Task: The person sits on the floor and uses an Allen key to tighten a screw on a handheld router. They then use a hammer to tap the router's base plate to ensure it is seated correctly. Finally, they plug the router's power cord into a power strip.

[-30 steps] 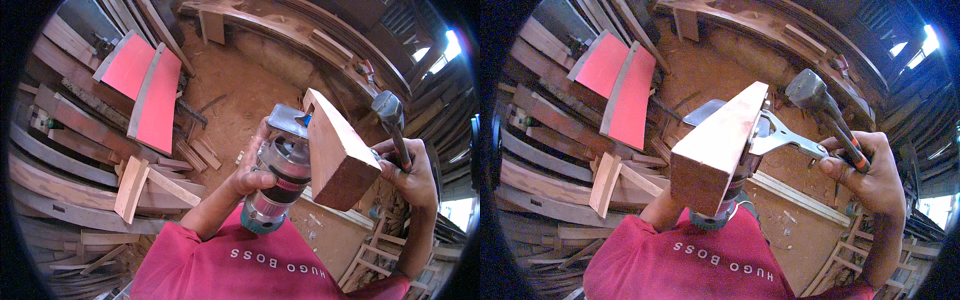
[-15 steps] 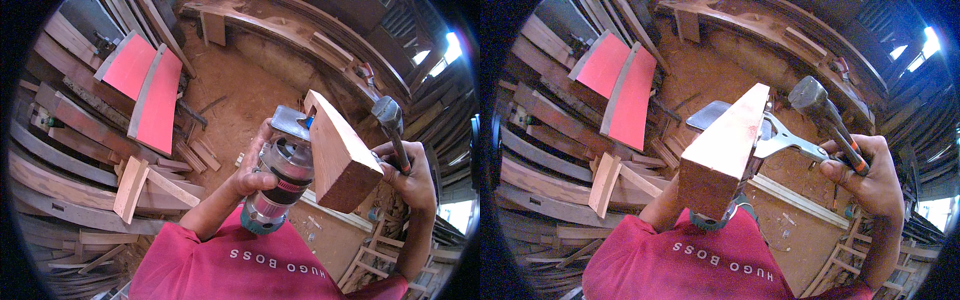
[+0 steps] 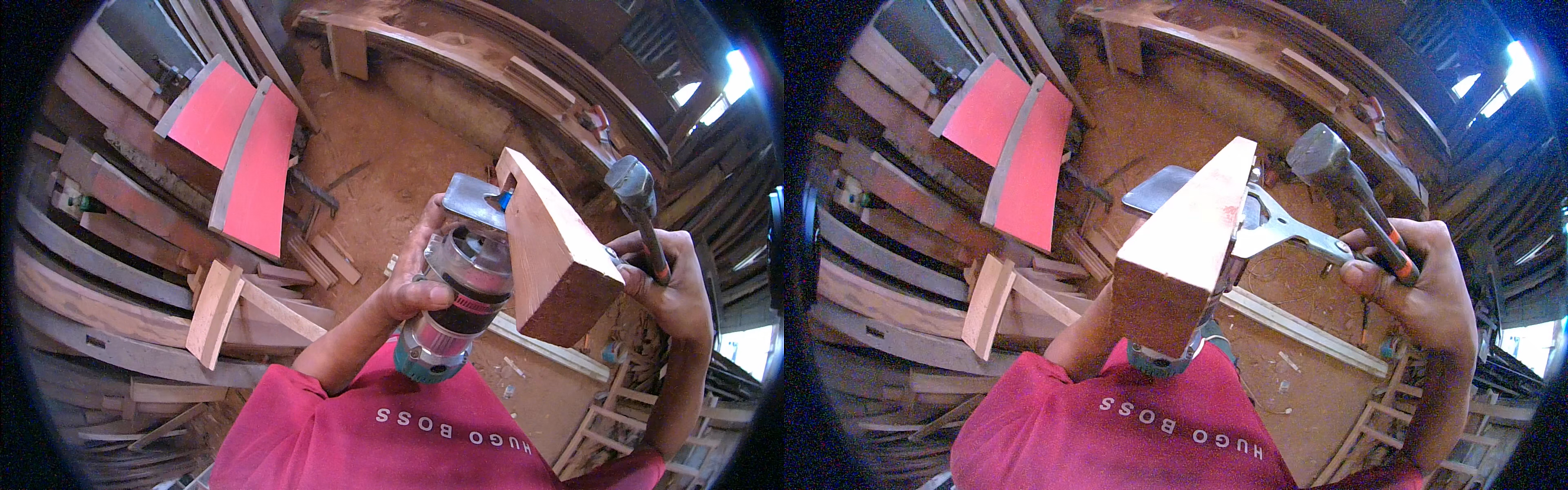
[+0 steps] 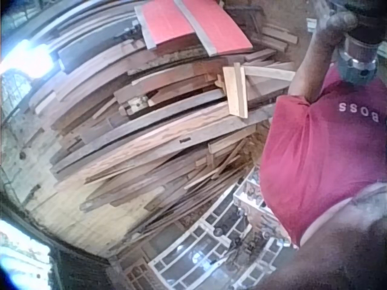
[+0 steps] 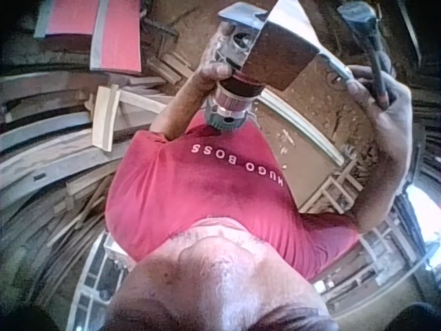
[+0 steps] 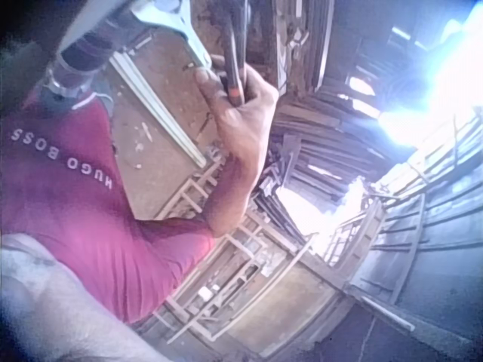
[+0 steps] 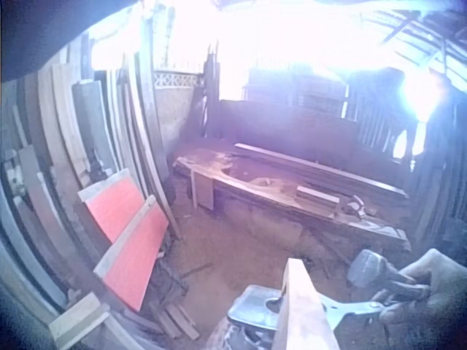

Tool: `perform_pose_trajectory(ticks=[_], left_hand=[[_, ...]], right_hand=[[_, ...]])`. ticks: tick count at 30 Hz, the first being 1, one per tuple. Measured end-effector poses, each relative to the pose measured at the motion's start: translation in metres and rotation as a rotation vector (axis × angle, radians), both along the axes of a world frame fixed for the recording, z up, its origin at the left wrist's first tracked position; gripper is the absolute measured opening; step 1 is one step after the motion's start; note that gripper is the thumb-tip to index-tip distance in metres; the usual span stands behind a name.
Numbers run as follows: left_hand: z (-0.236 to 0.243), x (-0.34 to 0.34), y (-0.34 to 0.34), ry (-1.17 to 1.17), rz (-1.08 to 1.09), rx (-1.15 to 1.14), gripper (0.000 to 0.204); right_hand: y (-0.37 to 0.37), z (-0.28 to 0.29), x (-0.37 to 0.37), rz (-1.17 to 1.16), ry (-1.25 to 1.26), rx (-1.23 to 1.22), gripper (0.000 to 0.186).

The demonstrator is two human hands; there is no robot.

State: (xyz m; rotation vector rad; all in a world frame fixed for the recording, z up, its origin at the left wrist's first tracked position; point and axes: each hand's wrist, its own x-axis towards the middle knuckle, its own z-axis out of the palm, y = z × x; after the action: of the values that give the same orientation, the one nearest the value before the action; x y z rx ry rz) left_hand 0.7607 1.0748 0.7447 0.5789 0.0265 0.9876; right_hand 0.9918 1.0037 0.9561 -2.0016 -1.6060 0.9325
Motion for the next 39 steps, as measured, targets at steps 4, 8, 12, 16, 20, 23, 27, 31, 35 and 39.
perform_pose_trajectory(ticks=[4,8,12,16,20,23,27,31,35,39], left_hand=[[-0.018,0.014,0.004,0.032,-0.022,-0.134,0.117],[-0.001,-0.005,-0.007,0.14,0.128,0.04,0.122],[0.005,-0.005,-0.003,0.163,0.105,0.014,0.119],[-0.019,-0.007,0.003,0.158,0.064,0.011,0.118],[-0.018,-0.002,0.002,0.168,0.015,-0.052,0.114],[-0.012,0.002,0.0,0.172,0.011,-0.058,0.111],[-0.034,-0.001,-0.004,0.175,0.01,-0.042,0.11],[-0.034,0.0,-0.004,0.321,0.122,0.126,0.116],[-0.05,-0.002,-0.006,0.273,0.091,0.057,0.114],[-0.055,-0.002,-0.004,0.246,0.028,0.098,0.11]], right_hand=[[-0.011,-0.015,0.017,0.06,-0.121,0.246,0.044],[-0.012,-0.018,0.025,0.039,-0.204,0.554,0.042],[-0.042,-0.04,0.036,-0.378,-0.21,0.772,0.02],[-0.033,-0.092,0.01,-0.273,-0.051,1.036,0.03],[-0.006,-0.142,-0.034,-0.449,0.057,1.135,0.021],[0.003,-0.14,-0.054,-0.515,0.148,1.0,0.029],[0.006,-0.14,-0.058,-0.67,0.163,0.875,0.026],[0.009,-0.149,-0.055,-0.598,0.107,0.981,0.021],[0.012,-0.154,-0.057,-0.621,0.253,0.902,0.023],[0.019,-0.158,-0.059,-0.581,0.74,0.913,0.026]])
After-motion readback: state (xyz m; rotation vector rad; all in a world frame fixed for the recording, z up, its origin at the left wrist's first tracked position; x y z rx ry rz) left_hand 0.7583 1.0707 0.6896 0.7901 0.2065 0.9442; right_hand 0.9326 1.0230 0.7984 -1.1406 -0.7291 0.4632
